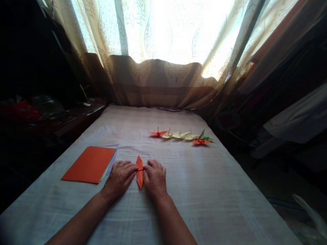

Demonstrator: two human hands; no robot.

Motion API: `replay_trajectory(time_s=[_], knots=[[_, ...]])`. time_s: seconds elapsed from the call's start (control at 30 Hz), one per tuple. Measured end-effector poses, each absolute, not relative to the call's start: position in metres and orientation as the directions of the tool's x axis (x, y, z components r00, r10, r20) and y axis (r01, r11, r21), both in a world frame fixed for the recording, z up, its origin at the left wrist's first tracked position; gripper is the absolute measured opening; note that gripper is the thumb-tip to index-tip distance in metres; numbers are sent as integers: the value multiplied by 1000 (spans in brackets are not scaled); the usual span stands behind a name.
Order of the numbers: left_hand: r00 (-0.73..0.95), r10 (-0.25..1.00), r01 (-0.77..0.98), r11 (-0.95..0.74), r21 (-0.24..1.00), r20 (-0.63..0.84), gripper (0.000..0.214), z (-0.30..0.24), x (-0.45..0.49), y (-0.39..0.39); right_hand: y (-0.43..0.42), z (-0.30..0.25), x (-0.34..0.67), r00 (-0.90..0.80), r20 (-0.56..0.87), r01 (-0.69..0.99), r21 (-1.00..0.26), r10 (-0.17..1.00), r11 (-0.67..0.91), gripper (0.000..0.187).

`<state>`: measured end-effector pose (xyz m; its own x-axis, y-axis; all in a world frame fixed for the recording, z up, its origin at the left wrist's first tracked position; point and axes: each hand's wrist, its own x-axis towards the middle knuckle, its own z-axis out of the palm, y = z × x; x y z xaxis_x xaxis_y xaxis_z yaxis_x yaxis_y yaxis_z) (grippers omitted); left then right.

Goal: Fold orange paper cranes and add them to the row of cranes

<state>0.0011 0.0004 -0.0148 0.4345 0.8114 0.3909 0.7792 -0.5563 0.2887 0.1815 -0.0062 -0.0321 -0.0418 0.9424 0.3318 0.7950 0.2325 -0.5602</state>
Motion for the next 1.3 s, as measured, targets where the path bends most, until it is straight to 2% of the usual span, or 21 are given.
replay_trajectory(time_s=[0.13, 0.4, 0.53, 0.7, 0.83, 1.07, 1.17, 1.3], knots=[[433, 803, 784, -560, 268, 409, 31, -16, 2, -1, -4, -33, 183, -44, 349, 764, -591, 936, 257, 27], [426, 812, 761, -560, 327, 400, 32, -20, -1, 1, -4, -32, 183, -113, 396, 678, -639, 911, 362, 30], [417, 814, 725, -567, 392, 405, 31, -20, -3, 2, -3, -30, 180, -140, 461, 569, -687, 876, 452, 28], [369, 842, 691, -531, 490, 393, 31, -18, -6, 4, -6, -28, 170, -142, 460, 304, -823, 877, 480, 37], [298, 888, 632, -459, 624, 351, 28, -14, -8, 5, -10, -29, 164, -142, 436, 275, -845, 889, 458, 44], [163, 971, 397, -229, 889, 177, 27, -12, -5, 8, -9, -24, 164, -193, 569, 396, -700, 800, 594, 51], [116, 987, 282, -138, 949, 109, 29, -11, -3, 10, -5, -23, 171, -190, 618, 499, -608, 762, 618, 53], [85, 996, 142, -10, 990, -2, 42, -11, -2, 12, -4, -22, 179, -200, 629, 693, -452, 751, 562, 46]])
